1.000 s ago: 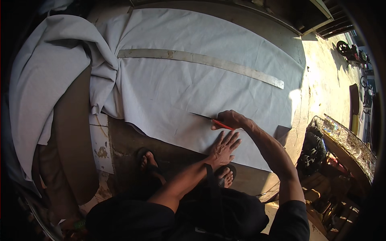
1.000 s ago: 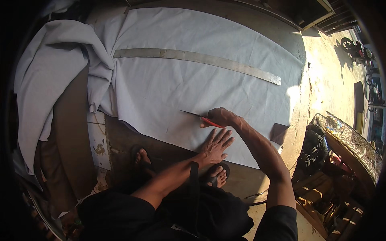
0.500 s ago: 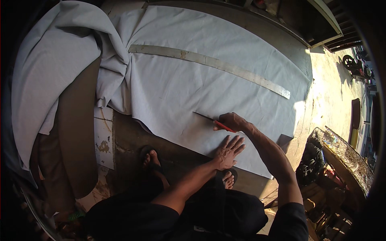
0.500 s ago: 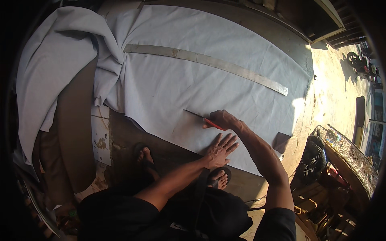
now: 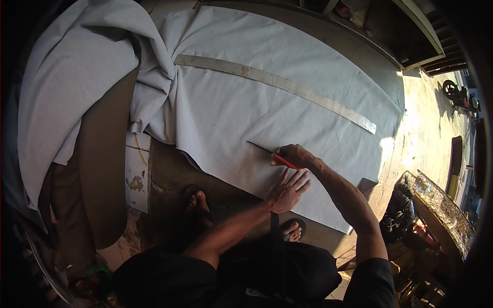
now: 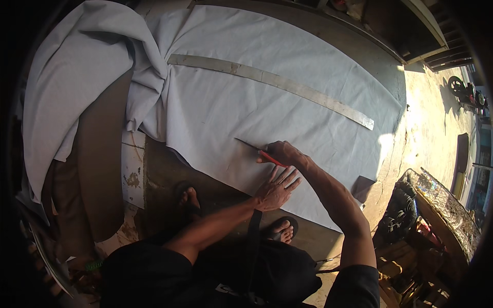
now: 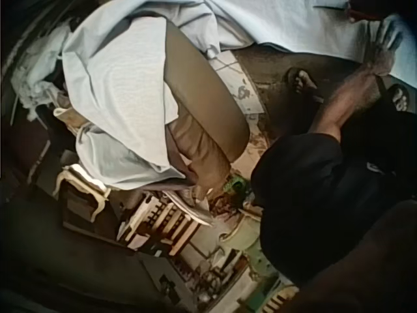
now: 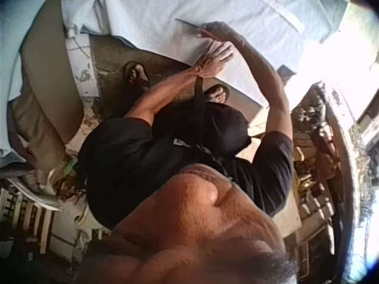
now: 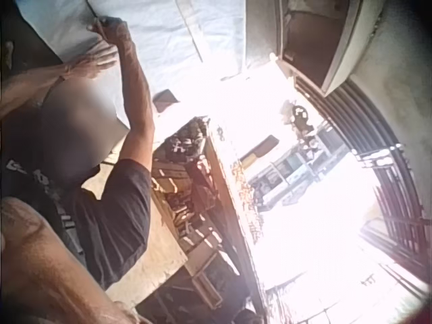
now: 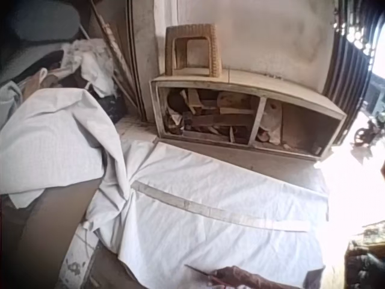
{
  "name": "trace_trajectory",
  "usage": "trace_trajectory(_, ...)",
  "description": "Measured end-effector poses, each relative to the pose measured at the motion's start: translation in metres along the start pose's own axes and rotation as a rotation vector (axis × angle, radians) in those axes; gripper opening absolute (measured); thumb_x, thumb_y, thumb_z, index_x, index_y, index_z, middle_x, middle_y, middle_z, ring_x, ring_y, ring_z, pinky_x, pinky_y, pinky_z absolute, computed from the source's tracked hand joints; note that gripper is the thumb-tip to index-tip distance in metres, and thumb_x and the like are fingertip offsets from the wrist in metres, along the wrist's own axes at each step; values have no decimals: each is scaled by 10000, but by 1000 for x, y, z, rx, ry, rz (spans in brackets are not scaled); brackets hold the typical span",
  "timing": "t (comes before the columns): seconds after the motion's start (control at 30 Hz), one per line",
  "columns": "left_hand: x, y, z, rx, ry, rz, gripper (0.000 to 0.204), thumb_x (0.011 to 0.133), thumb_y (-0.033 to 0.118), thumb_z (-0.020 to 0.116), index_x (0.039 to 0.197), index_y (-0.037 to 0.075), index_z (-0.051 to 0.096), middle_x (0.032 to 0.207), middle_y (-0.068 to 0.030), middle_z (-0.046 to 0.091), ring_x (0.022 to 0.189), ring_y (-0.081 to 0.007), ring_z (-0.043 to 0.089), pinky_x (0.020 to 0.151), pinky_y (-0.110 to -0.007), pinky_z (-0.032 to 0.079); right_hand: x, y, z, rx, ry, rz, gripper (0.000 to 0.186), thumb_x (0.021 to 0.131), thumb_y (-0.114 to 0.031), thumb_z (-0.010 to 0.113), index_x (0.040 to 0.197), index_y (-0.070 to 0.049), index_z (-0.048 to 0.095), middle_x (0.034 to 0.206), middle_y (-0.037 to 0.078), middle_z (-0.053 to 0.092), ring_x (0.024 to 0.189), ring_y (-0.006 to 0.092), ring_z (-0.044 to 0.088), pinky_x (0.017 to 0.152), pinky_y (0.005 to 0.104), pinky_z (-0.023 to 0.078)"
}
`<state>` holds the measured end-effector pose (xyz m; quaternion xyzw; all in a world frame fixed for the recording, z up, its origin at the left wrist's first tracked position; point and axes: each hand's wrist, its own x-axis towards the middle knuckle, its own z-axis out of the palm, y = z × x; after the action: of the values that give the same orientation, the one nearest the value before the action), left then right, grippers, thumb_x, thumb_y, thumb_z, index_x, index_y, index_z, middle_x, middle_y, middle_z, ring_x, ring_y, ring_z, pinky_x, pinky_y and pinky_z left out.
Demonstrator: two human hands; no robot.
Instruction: The person uses a straightedge and a pencil to mark lines on a piece of white fabric, and then uses scissors to cut a rectangular section out of the fabric.
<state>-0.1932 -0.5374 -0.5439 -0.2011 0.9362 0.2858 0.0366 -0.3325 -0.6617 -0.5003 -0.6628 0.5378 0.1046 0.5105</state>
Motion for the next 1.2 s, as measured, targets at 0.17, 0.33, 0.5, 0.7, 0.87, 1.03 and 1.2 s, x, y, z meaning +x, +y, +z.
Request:
trace_trajectory(0.17,-30,-28,-6,81,70,-80,683,985,433,479,1600,241,253,1682,-98,129,1553,-340,38,1208,-637,81,12,-12,-8,45,-79,37,747,876,-747,560,1204,-90,695,1029,167,730,965,335,703,853,416,534)
trace_trajectory(0.33,-30,-25,0,163,87,-96,726,971,519,477,1604,256,237,1690,-82,90,1551,-348,38,1209,-645,64,17,-11,1,143,84,-132,664,911,-664,595,1165,-60,697,1003,157,738,974,312,705,856,430,532)
trace_trajectory(0.5,-29,-28,1,164,66,-100,733,973,528,469,1608,260,221,1693,-79,79,1551,-347,38,1210,-640,61,13,-31,-14,154,18,-25,594,880,-642,659,1154,-119,718,950,140,742,876,291,713,803,412,537)
trace_trajectory(0.7,-29,-25,-3,192,20,-114,716,995,535,417,1614,256,188,1695,-71,52,1551,-339,36,1214,-628,72,40,-31,0,61,96,-110,721,869,-755,559,1104,-98,741,957,166,739,930,339,706,841,432,536)
trace_trajectory(0.87,-28,-26,-9,167,-9,-105,729,993,535,425,1616,250,177,1695,-69,42,1551,-327,45,1214,-626,67,49,-36,-10,99,64,-78,650,880,-698,614,1145,-115,724,854,123,721,777,291,683,752,437,523)
trace_trajectory(1.03,-28,-28,-8,156,15,-104,735,988,541,431,1615,246,186,1694,-72,63,1551,-331,42,1212,-630,65,66,-48,-10,-22,14,-85,661,875,-698,625,1182,-120,712,762,97,692,697,194,660,677,396,519)
trace_trajectory(1.2,-32,-30,2,170,11,-114,742,978,557,441,1611,245,210,1692,-71,81,1550,-337,52,1204,-639,83,59,-64,-15,175,-23,-27,688,874,-729,596,1189,-128,711,700,50,639,655,171,626,641,372,503)
